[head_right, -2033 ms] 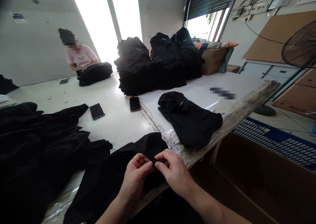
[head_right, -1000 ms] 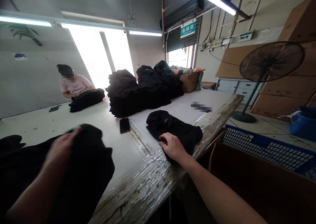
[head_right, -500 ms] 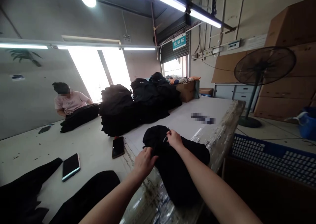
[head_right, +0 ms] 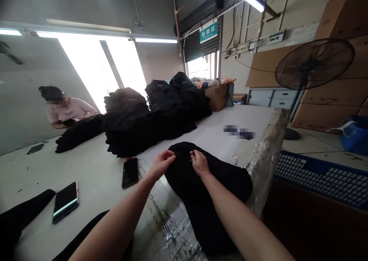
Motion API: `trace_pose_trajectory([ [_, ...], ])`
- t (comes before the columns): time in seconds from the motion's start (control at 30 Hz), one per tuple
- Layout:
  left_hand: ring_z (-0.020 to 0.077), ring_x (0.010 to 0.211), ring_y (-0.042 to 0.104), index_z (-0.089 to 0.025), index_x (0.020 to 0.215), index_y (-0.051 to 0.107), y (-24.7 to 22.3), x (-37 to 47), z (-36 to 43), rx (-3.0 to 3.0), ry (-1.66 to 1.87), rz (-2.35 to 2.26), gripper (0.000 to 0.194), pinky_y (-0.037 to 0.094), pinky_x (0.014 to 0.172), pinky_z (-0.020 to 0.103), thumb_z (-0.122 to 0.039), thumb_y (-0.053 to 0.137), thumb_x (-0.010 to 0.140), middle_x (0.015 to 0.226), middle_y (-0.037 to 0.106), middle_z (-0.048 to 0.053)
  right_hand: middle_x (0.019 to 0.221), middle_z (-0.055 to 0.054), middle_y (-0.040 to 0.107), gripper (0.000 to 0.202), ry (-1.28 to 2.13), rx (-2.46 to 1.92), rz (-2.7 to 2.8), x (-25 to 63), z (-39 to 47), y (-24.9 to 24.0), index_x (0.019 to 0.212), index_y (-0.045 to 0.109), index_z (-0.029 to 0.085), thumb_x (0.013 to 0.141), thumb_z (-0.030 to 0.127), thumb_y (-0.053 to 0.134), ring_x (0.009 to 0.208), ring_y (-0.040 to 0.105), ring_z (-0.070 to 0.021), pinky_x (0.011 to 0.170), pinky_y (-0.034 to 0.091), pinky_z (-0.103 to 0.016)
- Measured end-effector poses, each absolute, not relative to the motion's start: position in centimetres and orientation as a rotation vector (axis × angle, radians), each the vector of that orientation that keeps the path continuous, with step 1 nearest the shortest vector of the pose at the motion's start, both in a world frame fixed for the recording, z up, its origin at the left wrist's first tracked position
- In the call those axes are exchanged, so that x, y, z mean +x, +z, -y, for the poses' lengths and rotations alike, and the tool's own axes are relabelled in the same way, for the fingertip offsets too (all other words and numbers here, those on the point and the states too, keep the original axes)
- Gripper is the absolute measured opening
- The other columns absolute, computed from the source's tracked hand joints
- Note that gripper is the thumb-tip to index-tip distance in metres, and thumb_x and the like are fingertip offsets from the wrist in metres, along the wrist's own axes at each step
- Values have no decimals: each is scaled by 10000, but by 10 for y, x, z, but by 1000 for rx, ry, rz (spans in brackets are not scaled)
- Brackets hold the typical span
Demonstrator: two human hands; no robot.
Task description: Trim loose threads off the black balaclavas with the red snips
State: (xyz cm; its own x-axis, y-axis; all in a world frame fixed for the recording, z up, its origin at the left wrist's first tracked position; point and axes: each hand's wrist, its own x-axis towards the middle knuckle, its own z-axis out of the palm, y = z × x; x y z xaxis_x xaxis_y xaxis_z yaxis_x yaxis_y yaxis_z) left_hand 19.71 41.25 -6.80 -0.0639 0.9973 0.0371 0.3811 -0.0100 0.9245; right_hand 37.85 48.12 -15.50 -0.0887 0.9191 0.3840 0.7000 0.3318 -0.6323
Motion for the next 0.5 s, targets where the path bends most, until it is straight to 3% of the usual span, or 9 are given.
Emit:
trace_pose_trajectory([
  [0.1,274,899,610,-166,825,643,-71,167,-402,1654,862,-1725,176,445,830,393,-171,666,650,825,653,79,1191,-77,598,214,296,-1399,1964,371,-481,-158,1103,593,166,912,231,522,1187,495,-242,1021,347,-507],
  [0.2,276,952,603,-163,922,646,-63,131,-368,1793,754,-1809,243,440,864,399,-178,645,679,963,653,106,1218,-77,610,254,243,-1386,2011,364,-478,-161,1083,605,198,878,131,470,1270,425,-253,1077,236,-522],
  [0.37,216,949,612,-200,1032,622,-23,64,-271,1882,753,-1912,253,462,869,345,-295,555,808,1019,654,71,1190,-155,615,258,236,-1351,2021,363,-478,-160,999,627,163,824,134,439,1213,470,-326,1012,287,-553],
  [0.5,215,908,634,-201,1031,631,1,13,-172,1735,922,-2112,283,495,838,355,-384,546,832,1000,676,67,954,-151,671,151,337,-1258,2073,369,-484,-142,815,626,174,756,148,489,969,605,-309,865,426,-445],
])
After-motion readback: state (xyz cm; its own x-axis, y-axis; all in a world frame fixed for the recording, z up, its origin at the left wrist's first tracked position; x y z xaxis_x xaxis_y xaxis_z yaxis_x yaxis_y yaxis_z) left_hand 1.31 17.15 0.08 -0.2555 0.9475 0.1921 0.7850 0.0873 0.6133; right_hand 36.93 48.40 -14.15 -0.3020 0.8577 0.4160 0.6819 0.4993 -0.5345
